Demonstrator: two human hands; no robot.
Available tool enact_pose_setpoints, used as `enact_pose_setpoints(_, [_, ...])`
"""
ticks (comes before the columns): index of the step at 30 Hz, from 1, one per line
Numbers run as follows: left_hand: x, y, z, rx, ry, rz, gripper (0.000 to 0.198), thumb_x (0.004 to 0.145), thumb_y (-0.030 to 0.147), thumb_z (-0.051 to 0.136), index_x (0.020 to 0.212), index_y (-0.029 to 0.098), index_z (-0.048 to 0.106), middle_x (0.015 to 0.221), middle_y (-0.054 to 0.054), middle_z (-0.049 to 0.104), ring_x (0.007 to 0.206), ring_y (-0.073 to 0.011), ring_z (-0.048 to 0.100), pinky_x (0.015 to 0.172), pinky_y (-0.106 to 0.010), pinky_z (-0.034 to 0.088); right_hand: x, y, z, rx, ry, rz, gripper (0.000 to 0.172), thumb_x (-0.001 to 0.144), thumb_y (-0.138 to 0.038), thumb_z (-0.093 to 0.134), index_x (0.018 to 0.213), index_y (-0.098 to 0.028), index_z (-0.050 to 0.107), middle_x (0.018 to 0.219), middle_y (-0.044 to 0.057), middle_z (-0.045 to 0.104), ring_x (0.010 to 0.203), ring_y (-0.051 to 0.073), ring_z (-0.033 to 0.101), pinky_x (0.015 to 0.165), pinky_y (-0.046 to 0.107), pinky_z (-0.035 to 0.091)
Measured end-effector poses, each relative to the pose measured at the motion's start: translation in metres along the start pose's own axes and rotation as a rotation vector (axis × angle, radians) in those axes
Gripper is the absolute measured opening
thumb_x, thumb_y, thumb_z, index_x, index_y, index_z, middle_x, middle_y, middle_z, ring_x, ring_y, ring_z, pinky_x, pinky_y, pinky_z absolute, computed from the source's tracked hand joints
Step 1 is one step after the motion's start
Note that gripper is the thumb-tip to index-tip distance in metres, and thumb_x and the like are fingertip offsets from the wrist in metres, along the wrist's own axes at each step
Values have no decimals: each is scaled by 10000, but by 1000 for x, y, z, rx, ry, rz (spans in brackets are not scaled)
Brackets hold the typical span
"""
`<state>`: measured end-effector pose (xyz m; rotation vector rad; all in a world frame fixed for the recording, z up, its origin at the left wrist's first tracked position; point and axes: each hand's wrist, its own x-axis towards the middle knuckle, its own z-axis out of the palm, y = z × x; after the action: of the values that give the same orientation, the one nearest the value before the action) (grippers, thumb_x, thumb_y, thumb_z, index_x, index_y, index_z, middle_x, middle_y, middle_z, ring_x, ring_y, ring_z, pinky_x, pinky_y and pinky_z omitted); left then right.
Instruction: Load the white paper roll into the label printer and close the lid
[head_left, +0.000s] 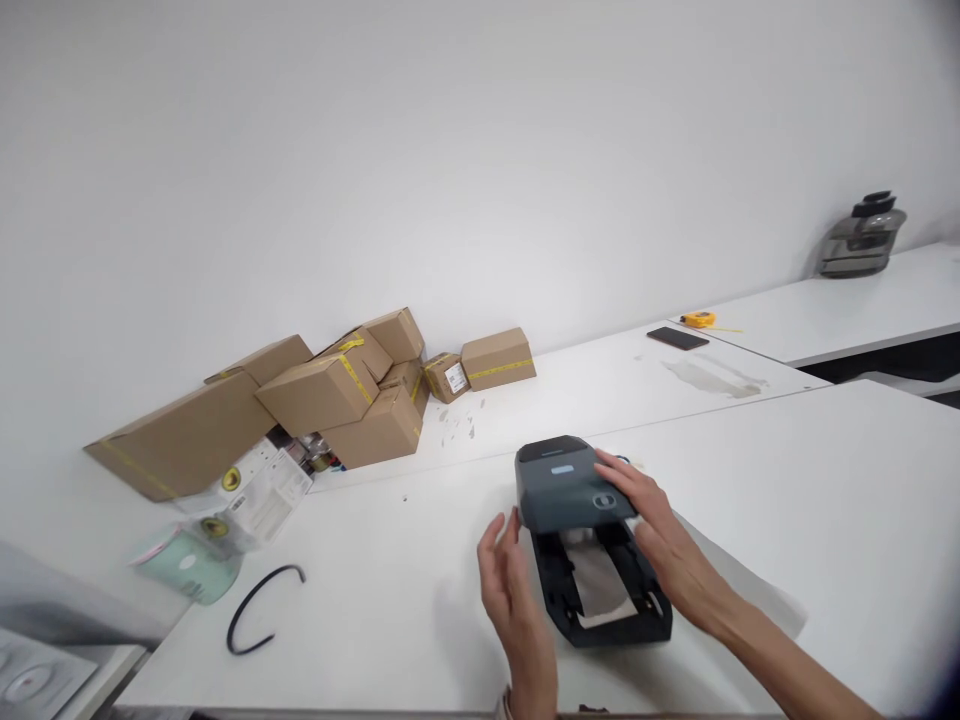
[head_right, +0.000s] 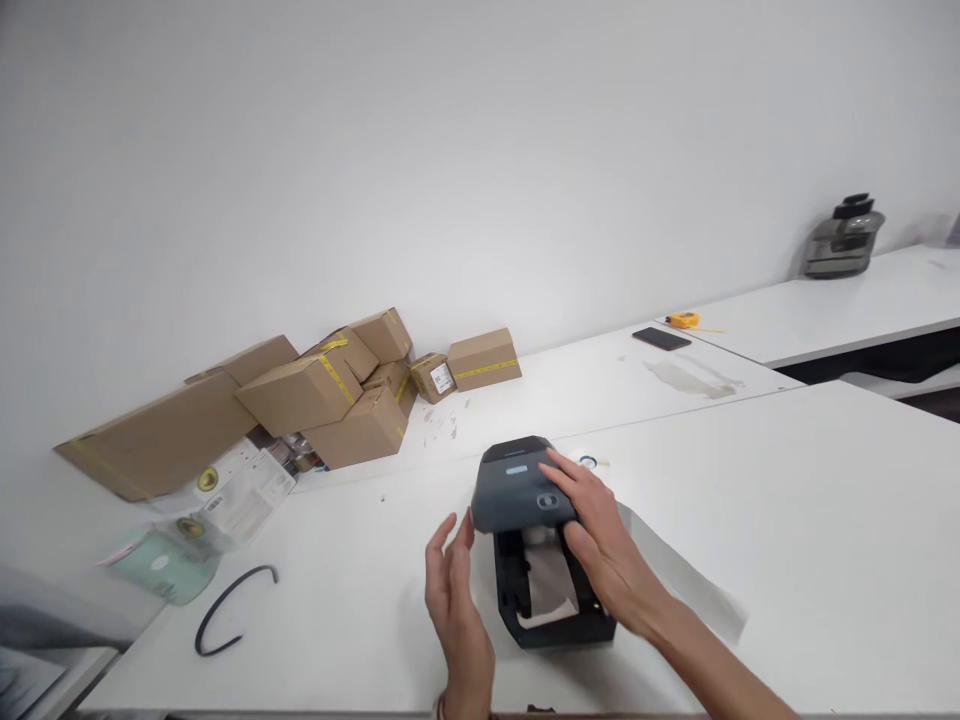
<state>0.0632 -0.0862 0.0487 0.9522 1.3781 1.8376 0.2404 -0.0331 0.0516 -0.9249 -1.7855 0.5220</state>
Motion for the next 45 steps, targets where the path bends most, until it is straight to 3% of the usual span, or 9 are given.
enact_pose_setpoints(4, [51, -8, 12, 237, -73, 47, 348, 889, 408, 536, 1153, 193, 606, 1274, -116, 646, 1211, -240, 581, 1047, -362, 424, 66, -16, -2, -61, 128, -126, 438, 1015, -445, 311, 1395, -298, 471, 1446, 77, 498, 1346, 271, 439, 1118, 493, 353])
enact_pose_setpoints(10, [77, -36, 27, 611, -270, 18, 475, 802, 370, 625, 1239, 187, 587, 1300, -131, 619, 1285, -291, 499, 1060, -392, 381, 146, -14, 7, -114, 186, 38, 404, 1005, -466, 331, 1247, -260, 581, 1259, 77, 653, 1183, 281, 582, 999, 495, 451])
enact_pose_setpoints(17, [73, -48, 26, 585, -278, 24, 516, 829, 403, 604, 1293, 186, 543, 1367, -127, 591, 1289, -284, 513, 1070, -391, 379, 111, -7, 3, -145, 449, -214, 278, 972, -361, 438, 1144, -236, 616, 1142, 116, 672, 1087, 275, 614, 946, 449, 475])
enact_pose_setpoints(20, [73, -49, 26, 559, -265, 29, 496, 816, 404, 621, 1264, 201, 562, 1336, -112, 618, 1267, -277, 538, 1058, -375, 394, 76, 11, 11, -279, -8, -252, 253, 951, -267, 433, 904, -239, 680, 865, 77, 718, 834, 241, 664, 876, 430, 498])
enact_pose_setpoints(23, [74, -49, 27, 554, -237, 12, 504, 804, 364, 633, 1277, 211, 551, 1336, -103, 623, 1251, -268, 556, 1053, -361, 401, 60, 33, 28, -501, -560, -264, 250, 846, -122, 498, 830, -227, 725, 807, 75, 743, 904, 257, 678, 1045, 489, 394])
enact_pose_setpoints(25, [74, -50, 28, 553, -233, -2, 584, 808, 350, 631, 1355, 206, 484, 1402, -116, 573, 1266, -270, 549, 1059, -359, 398, 58, 44, 41, -602, -716, -278, 260, 745, -53, 542, 781, -213, 745, 783, 87, 751, 983, 283, 671, 1133, 515, 282])
enact_pose_setpoints(38, [74, -62, 23, 531, -251, 66, 688, 916, 290, 465, 1534, 162, 192, 1567, -167, 358, 1423, -237, 387, 1120, -338, 345, 72, 58, 58, -461, -880, -214, 164, 603, -140, 739, 756, -200, 748, 840, 100, 758, 922, 317, 685, 1047, 555, 348])
enact_pose_setpoints(41, [72, -61, 22, 507, -258, 67, 667, 930, 326, 460, 1532, 187, 207, 1577, -148, 347, 1435, -233, 367, 1119, -337, 349, 80, 47, 30, -328, -909, -210, 238, 683, -263, 723, 916, -228, 751, 880, 44, 763, 860, 253, 696, 1017, 458, 415])
enact_pose_setpoints(45, [71, -60, 22, 494, -264, 32, 642, 944, 336, 443, 1530, 216, 211, 1588, -122, 331, 1446, -226, 348, 1139, -339, 323, 75, 42, -49, 77, -747, -5, 463, 839, -465, 606, 1247, -251, 652, 1214, 85, 693, 1115, 279, 638, 964, 395, 485])
